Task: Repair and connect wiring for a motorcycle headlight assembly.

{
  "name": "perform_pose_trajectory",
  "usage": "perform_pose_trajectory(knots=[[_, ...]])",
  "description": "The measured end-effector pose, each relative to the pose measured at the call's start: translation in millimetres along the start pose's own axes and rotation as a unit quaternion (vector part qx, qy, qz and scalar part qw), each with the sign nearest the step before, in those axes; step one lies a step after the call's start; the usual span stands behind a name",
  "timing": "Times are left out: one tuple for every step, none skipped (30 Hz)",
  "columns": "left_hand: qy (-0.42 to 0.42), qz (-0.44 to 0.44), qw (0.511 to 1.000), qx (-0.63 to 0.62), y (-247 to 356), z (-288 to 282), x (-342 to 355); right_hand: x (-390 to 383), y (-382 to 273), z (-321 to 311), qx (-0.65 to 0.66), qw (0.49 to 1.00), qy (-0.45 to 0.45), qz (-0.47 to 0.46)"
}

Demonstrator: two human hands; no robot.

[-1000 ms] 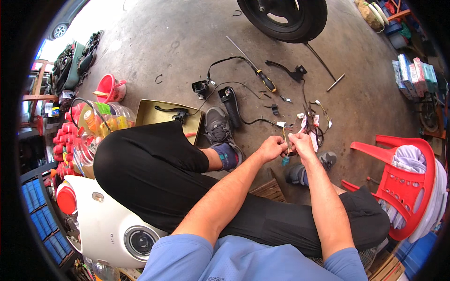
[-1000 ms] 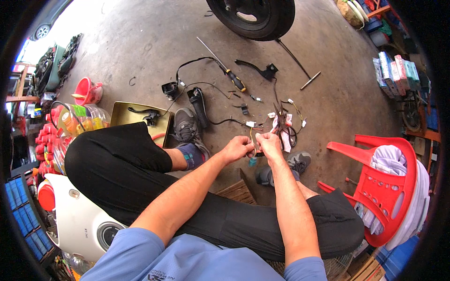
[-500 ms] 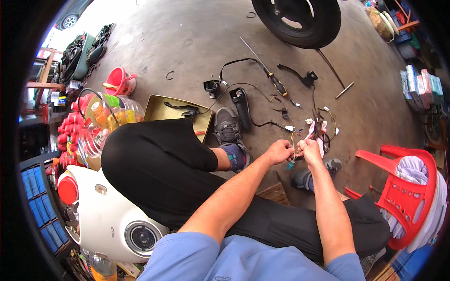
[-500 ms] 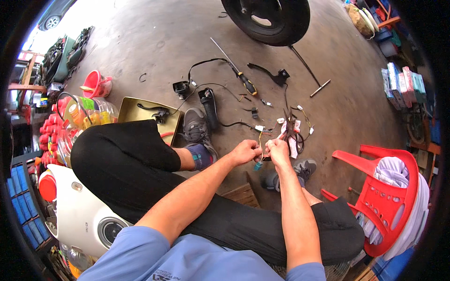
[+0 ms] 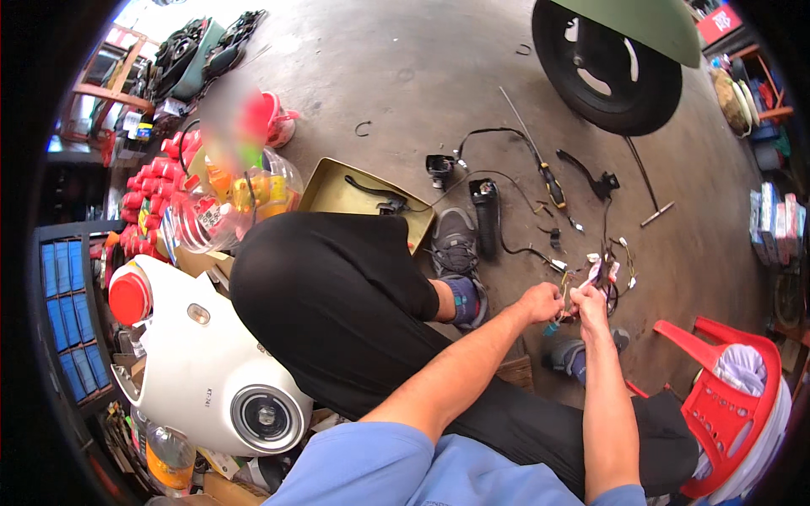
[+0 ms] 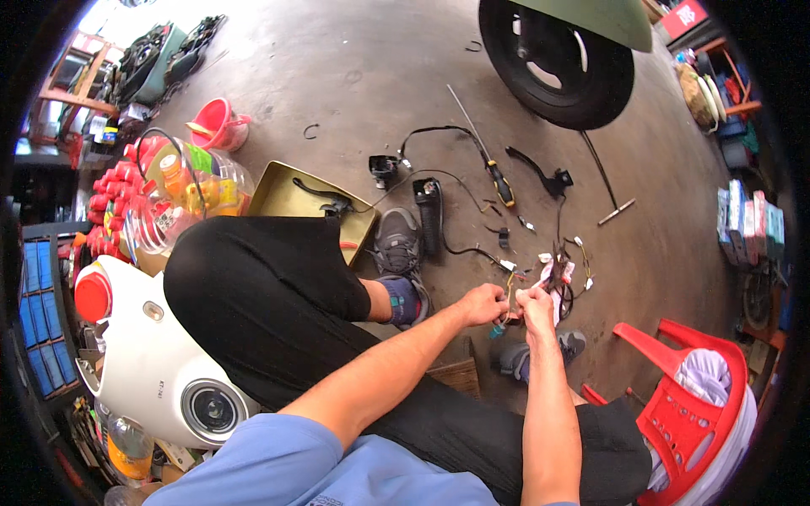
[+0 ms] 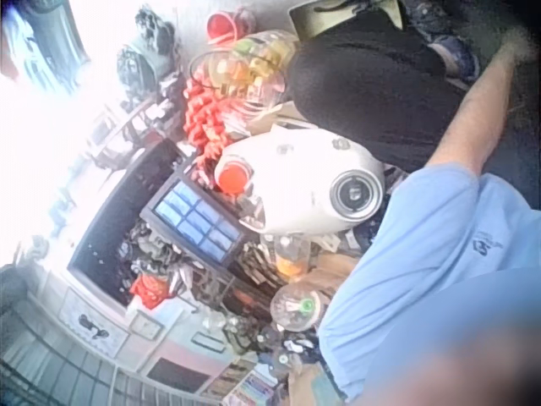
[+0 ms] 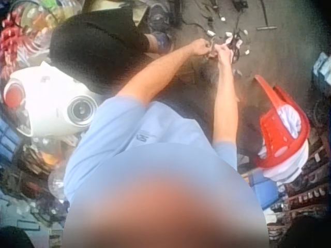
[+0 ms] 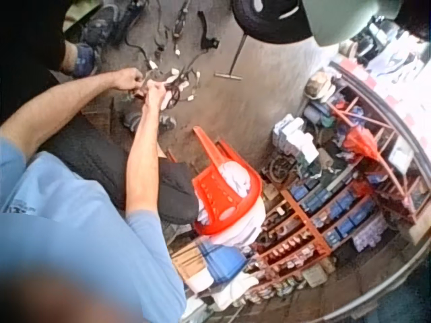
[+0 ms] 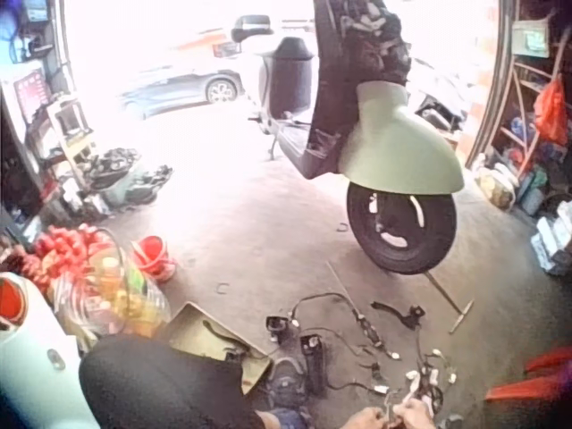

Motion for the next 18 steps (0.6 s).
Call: perform_pose_trajectory(knots=[[0.001,-0.004,1.0,0.006,-1.7,-1.1,1.7,2.0,-0.6,1.8,-0.001,1.0,-0.004,0.004],[0.011,0.0,1.0,0.006,-1.7,-1.1,2.0,3.5,-1.2,2.2,-0.003,1.0,-0.005,0.009],[0.013,0.003,1.0,0.027,-1.8,-2.2,3.4,4.9,-1.7,2.5,-0.006,1.0,-0.005,0.016],[0.015,0.006,0.999,0.048,-2.1,-3.4,4.9,6.5,-2.0,3.4,-0.01,1.0,-0.009,0.015],[0.017,0.004,0.999,0.044,-0.8,-4.6,4.9,6.8,-3.5,3.7,-0.009,1.0,-0.011,0.025],[0.015,-0.004,0.999,0.032,0.2,-5.4,4.8,7.1,-5.0,3.7,-0.009,0.999,-0.013,0.035],[0.013,-0.013,1.0,0.02,1.0,-6.4,4.9,7.4,-6.4,3.2,-0.005,0.999,-0.018,0.051],[0.016,-0.014,1.0,0.016,-0.7,-6.8,6.2,9.6,-5.0,3.2,-0.009,0.998,-0.021,0.051],[0.028,-0.007,0.999,0.024,-2.0,-6.8,7.8,11.8,-3.5,3.2,-0.009,0.999,-0.02,0.04],[0.039,-0.001,0.999,0.032,-3.1,-6.4,9.7,13.9,-1.9,2.6,-0.009,0.999,-0.018,0.028],[0.045,-0.005,0.998,0.041,-5.1,-6.4,11.6,13.0,-4.1,3.9,-0.001,0.999,-0.023,0.039],[0.045,-0.007,0.998,0.038,-7.6,-6.5,13.3,12.7,-6.2,5.6,-0.004,0.999,-0.024,0.041],[0.045,-0.005,0.998,0.034,-10.4,-6.8,14.9,12.0,-7.7,7.3,0.011,0.998,-0.028,0.058],[0.043,-0.004,0.999,0.031,-12.2,-6.9,16.0,10.5,-9.6,8.6,0.026,0.996,-0.03,0.075],[0.042,-0.006,0.999,0.028,-14.2,-7.0,17.1,9.6,-11.7,10.3,0.024,0.996,-0.03,0.078],[0.042,-0.01,0.999,0.024,-16.3,-7.1,18.2,9.2,-13.7,12.5,0.02,0.996,-0.036,0.076],[0.041,-0.013,0.999,0.02,-17.0,-6.3,18.7,9.4,-14.5,12.8,0.016,0.996,-0.041,0.074],[0.039,-0.014,0.999,0.018,-17.9,-5.8,19.3,10.1,-14.6,13.3,0.015,0.996,-0.04,0.076]])
Point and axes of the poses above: each hand's wrist, its own x-axis towards the middle knuckle, its own z-axis out of the palm, y = z × x, the point moved 1 cm from there along x, towards the middle knuckle, and after that the axes turned 4 degrees about y, right-handed, at the moved point
